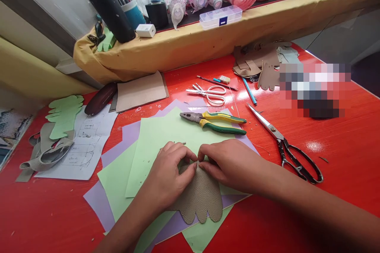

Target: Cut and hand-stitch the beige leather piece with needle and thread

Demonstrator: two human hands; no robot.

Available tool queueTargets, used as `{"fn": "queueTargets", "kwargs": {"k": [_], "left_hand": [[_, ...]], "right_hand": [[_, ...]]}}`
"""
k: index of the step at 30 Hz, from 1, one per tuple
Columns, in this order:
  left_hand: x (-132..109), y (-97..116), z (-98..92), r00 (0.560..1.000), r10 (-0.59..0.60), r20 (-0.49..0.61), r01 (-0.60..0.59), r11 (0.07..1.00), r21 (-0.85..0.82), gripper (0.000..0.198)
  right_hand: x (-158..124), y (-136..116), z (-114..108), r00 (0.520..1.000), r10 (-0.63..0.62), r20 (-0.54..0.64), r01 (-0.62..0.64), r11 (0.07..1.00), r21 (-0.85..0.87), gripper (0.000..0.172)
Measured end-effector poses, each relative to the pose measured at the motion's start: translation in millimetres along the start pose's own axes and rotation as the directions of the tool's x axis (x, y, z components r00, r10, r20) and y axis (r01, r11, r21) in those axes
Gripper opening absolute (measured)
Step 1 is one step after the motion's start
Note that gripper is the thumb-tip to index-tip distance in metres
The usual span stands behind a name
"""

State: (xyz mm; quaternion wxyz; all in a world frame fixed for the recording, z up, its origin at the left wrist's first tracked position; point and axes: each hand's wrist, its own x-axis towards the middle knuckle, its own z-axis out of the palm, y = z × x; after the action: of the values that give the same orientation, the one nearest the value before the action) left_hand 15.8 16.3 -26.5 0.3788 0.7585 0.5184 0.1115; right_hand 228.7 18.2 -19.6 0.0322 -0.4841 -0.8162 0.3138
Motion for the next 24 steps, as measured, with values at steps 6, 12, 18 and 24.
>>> {"fn": "queueTargets", "kwargs": {"k": [6,12,18,24], "left_hand": [[0.3,1.6,-5.2,0.999,0.000,0.049,0.001,1.000,-0.027,0.010],[-2.9,0.6,-10.2,0.993,0.011,0.116,-0.009,1.000,-0.018,0.017],[-4.8,-2.3,-3.0,0.994,0.053,0.098,-0.058,0.997,0.043,0.023],[-4.4,-5.4,-1.8,0.995,0.064,0.082,-0.067,0.997,0.036,0.019]], "right_hand": [[-2.5,1.3,-4.1,0.999,-0.011,0.035,0.011,1.000,0.011,0.013],[-3.9,4.0,-3.8,0.998,-0.039,0.055,0.039,0.999,0.016,0.014],[-3.8,5.6,-0.4,0.998,-0.040,0.054,0.041,0.999,-0.012,0.015],[-4.0,2.9,-2.5,0.997,-0.034,0.065,0.034,0.999,-0.002,0.012]]}}
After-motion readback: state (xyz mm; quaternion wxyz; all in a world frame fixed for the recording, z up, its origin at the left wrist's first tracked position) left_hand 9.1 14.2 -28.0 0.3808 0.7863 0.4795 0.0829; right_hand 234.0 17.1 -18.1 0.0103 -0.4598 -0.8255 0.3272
